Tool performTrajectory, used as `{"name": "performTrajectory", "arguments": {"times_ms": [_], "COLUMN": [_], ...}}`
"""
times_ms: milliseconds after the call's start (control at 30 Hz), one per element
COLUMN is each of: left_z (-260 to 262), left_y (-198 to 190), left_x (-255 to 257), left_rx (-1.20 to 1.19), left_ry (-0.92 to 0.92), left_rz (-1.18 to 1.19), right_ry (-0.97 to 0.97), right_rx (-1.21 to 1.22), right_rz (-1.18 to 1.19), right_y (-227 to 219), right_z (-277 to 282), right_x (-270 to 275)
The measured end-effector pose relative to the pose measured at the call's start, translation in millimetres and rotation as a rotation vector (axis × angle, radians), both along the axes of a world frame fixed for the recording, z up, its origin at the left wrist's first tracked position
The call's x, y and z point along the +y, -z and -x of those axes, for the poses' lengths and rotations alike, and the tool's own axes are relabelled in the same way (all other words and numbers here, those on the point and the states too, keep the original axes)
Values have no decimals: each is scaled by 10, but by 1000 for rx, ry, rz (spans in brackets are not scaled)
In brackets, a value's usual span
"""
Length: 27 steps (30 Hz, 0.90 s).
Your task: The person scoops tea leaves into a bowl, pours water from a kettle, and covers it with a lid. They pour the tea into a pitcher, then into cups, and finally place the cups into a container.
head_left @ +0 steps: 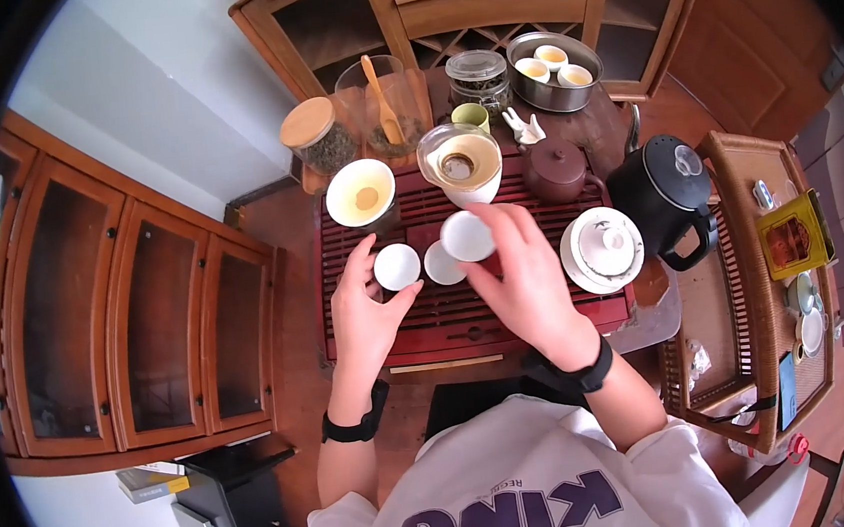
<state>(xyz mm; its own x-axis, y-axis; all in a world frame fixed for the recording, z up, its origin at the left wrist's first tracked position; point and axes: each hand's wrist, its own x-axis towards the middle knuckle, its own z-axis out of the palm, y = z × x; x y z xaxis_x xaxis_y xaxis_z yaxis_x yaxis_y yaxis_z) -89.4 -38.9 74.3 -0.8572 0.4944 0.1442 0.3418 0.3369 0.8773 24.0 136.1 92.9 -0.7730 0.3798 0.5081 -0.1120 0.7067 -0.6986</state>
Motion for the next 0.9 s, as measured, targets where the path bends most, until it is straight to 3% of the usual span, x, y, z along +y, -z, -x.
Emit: {"name": "performTrajectory", "arguments": {"times_ms": [167,300,567,667,833,900], "left_z": [25,0,-42,-57,-84,-66], "left_y": [52,114,79,26,-68,-40], "left_x": [5,31,42,43,64,66], "left_rx": [-24,-56,160,268,340,361], "left_ry": [-2,44,121,155,205,193], "left_rz": [18,17,100,159,260,286], "right_ry": [102,63,52,-14,-18,-81], "right_rx": [-95,-36,-15,-20,16,55], "right_rz": [-6,73,81,212,155,299], "right_y": [162,261,323,344,333,347], "right_z": [-179,-143,-39,13,68,67], "right_x": [32,-2,-118,-200,-228,-194]}}
